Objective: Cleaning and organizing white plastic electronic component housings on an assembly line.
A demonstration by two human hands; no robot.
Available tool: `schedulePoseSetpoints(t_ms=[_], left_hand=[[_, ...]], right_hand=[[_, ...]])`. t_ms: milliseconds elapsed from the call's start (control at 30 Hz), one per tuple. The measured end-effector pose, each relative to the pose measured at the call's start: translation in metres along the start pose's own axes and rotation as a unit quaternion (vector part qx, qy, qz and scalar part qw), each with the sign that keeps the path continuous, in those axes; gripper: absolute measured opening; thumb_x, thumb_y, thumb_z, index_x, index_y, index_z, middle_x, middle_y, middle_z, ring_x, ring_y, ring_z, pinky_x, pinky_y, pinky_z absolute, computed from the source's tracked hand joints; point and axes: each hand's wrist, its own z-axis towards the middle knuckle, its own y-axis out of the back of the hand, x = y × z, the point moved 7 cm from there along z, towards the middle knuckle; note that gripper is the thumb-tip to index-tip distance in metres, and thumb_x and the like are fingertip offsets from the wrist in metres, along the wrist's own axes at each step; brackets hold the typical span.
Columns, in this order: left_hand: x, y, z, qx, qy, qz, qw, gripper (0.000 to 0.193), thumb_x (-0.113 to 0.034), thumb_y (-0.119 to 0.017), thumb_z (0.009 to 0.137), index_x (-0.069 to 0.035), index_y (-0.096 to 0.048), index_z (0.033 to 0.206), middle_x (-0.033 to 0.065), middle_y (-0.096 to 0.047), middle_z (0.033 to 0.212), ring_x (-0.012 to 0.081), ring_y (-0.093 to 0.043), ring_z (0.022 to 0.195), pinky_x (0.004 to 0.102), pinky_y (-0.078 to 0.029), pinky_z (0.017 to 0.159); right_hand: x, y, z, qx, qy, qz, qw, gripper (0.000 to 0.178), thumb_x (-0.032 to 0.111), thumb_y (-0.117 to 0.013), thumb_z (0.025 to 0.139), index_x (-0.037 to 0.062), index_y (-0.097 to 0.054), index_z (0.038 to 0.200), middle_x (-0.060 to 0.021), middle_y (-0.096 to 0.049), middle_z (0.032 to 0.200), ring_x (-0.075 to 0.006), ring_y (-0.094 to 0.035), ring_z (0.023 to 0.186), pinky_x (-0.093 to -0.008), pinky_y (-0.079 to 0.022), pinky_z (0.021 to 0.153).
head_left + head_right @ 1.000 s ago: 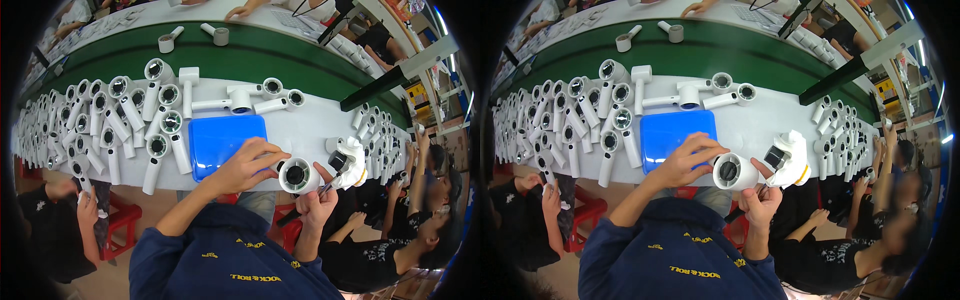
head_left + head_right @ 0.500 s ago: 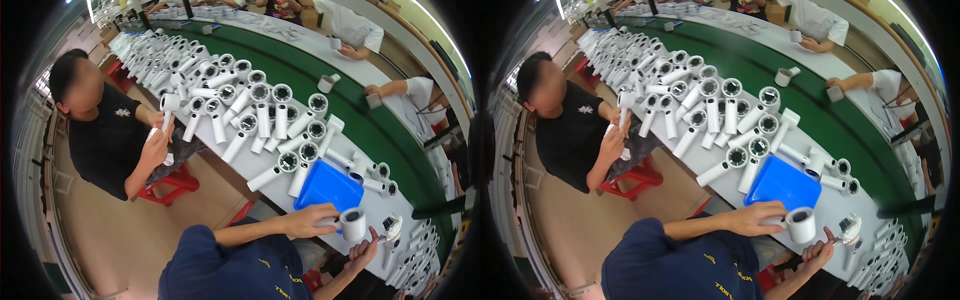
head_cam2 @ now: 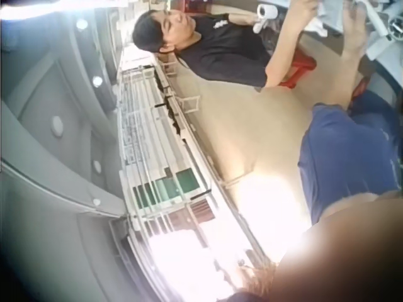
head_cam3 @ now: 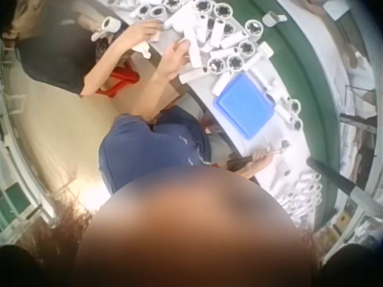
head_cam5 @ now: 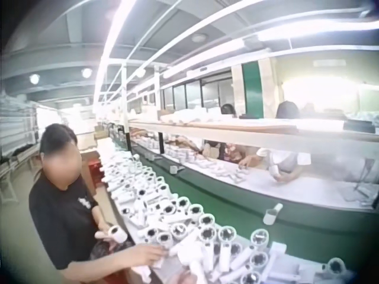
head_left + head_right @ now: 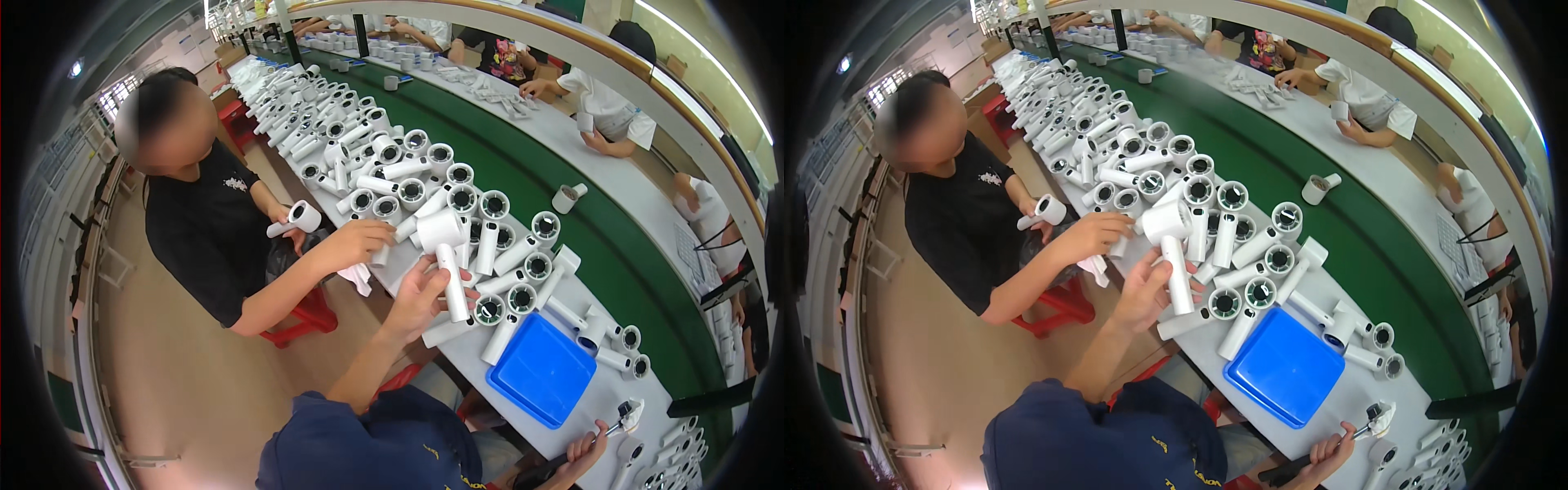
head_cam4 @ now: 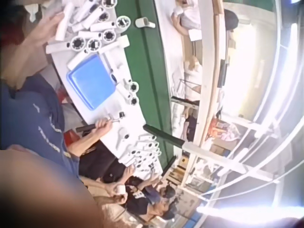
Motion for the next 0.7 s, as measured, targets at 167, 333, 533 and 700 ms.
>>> schedulePoseSetpoints(t_ms=[167, 333, 533, 700], left_hand=[[0.018, -0.018, 0.002, 0.055, 0.035, -0.108, 0.992, 0.041, -0.025, -0.048, 0.107, -0.005, -0.039, 0.142, 0.0155, -0.06, 0.118, 0.0302, -0.072, 0.091, 0.0443, -0.063, 0.075], [-0.004, 0.008, 0.007, -0.013, -0.011, 0.056, 0.998, 0.044, -0.023, -0.052, 0.105, -0.006, -0.037, 0.143, 0.0165, -0.062, 0.121, 0.0272, -0.073, 0.084, 0.0378, -0.063, 0.068], [-0.043, 0.07, -0.021, -0.126, -0.071, 0.185, 0.972, 0.047, -0.005, -0.066, 0.096, -0.003, -0.04, 0.136, 0.0164, -0.059, 0.127, 0.0264, -0.074, 0.095, 0.0333, -0.062, 0.075], [-0.024, 0.098, -0.036, -0.139, -0.013, 0.333, 0.933, 0.048, -0.01, -0.071, 0.094, -0.003, -0.043, 0.132, 0.0129, -0.071, 0.105, 0.0163, -0.073, 0.087, 0.0279, -0.056, 0.071]], right_hand=[[0.016, -0.03, -0.019, -0.061, -0.005, -0.13, 0.99, 0.04, 0.03, -0.054, 0.098, 0.0013, -0.064, 0.124, 0.0037, -0.046, 0.064, -0.0058, -0.035, 0.046, -0.0206, -0.025, 0.04], [0.018, -0.032, -0.022, -0.083, -0.002, -0.108, 0.991, 0.034, 0.027, -0.053, 0.098, 0.0017, -0.063, 0.119, 0.007, -0.034, 0.058, -0.0048, -0.026, 0.044, -0.0217, -0.018, 0.039], [0.013, -0.023, -0.017, -0.101, -0.017, -0.091, 0.991, 0.033, 0.026, -0.055, 0.098, 0.0021, -0.064, 0.118, 0.0062, -0.037, 0.06, -0.0049, -0.028, 0.044, -0.0209, -0.02, 0.039], [0.011, -0.004, -0.009, -0.107, -0.02, -0.088, 0.99, 0.032, 0.026, -0.056, 0.098, 0.0017, -0.065, 0.117, 0.0048, -0.041, 0.062, -0.0054, -0.029, 0.045, -0.0206, -0.021, 0.039]])
